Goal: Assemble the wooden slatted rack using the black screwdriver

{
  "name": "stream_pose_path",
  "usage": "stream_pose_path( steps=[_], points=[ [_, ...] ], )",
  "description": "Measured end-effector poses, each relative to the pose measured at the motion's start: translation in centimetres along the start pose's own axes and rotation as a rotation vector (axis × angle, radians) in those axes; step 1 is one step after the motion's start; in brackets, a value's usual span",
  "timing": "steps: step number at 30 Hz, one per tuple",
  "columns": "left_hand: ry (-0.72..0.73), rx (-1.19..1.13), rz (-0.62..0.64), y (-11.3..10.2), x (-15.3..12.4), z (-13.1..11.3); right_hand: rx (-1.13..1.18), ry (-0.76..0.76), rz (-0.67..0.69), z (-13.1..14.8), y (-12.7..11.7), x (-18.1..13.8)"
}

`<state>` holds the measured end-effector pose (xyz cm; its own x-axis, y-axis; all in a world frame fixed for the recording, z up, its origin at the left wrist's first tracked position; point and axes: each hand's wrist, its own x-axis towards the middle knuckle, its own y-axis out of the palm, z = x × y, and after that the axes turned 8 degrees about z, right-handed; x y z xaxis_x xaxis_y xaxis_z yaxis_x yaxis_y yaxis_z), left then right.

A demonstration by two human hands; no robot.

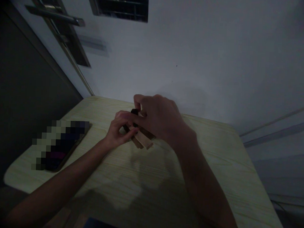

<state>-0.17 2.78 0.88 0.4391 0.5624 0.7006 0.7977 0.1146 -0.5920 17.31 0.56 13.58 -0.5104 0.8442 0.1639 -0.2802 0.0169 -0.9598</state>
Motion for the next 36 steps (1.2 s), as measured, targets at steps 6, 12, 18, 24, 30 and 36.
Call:
stream_pose_path(
  steps=[6, 12, 18, 24, 30, 36],
  points=[
    [-0.031, 0.001, 0.037, -0.2, 0.1, -0.2, 0.137, -0.171, 0.034, -0.3, -0.8, -0.3],
    [0.011, 0.020, 0.038, -0.1, 0.0, -0.1, 0.157, -0.126, 0.045, -0.7, -0.7, -0.1],
    [0.043, 0.046, 0.024, 0.0, 0.0, 0.0, 0.113, -0.051, 0.033, -0.3, -0.3, 0.0],
    [0.033, 0.067, 0.009, 0.2, -0.2, 0.3, 0.023, -0.018, 0.006, -0.2, 0.2, 0.2],
    [0.005, 0.040, 0.011, 0.2, -0.3, 0.1, 0.101, -0.047, 0.014, -0.5, -0.6, 0.0],
    [0.032, -0.001, 0.031, -0.2, -0.1, -0.1, 0.189, -0.190, 0.131, -1.2, -1.4, -0.4]
  ],
)
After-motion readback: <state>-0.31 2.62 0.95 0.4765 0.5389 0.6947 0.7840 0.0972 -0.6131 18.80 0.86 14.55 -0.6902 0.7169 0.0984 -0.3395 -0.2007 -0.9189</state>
